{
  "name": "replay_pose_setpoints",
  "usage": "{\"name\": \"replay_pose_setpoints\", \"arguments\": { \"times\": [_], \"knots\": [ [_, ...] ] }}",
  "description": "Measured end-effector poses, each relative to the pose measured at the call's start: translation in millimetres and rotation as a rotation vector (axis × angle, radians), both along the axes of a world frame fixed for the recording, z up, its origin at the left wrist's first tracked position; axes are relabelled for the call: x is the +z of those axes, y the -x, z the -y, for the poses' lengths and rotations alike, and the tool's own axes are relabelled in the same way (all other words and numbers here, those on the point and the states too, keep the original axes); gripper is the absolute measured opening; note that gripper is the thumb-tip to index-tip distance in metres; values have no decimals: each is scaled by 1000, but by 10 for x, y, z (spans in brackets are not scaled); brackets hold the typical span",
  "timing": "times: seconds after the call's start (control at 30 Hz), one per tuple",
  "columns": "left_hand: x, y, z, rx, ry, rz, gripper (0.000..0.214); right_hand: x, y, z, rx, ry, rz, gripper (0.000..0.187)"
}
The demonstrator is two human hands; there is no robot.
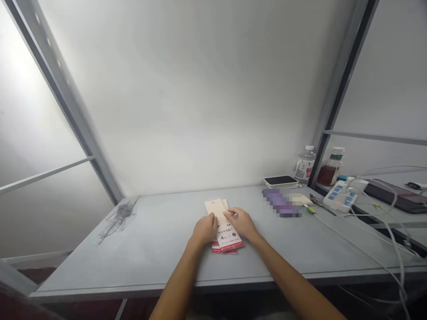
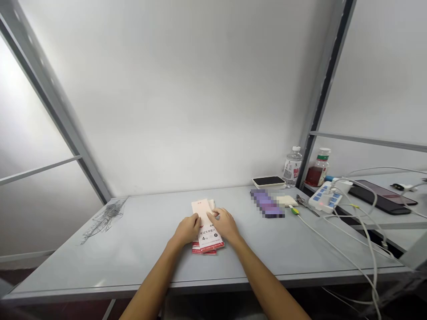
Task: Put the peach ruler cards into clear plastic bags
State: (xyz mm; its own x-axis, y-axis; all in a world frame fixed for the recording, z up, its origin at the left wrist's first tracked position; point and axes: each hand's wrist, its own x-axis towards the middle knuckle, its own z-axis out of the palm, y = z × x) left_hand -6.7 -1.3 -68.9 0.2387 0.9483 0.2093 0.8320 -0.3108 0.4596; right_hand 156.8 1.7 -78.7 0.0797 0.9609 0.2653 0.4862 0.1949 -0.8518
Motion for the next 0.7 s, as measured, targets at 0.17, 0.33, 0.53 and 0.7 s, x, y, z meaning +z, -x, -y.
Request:
{"name": "replay_pose_setpoints", "arguments": {
  "times": [0.17,0.33,0.53,0.7],
  "knots": [
    [37,-28,30,-28,-112,41,27,0,-2,-8,-27,48,-122,51],
    [91,-43,66,-74,-223,93,28,73,15,35,228,170,-310,39],
    [71,-84,67,-60,-352,149,26,104,46,72,311,204,-467,36],
    [-7,-94,38,-125,-375,103,28,69,30,47,274,202,-504,29]
  ]
}}
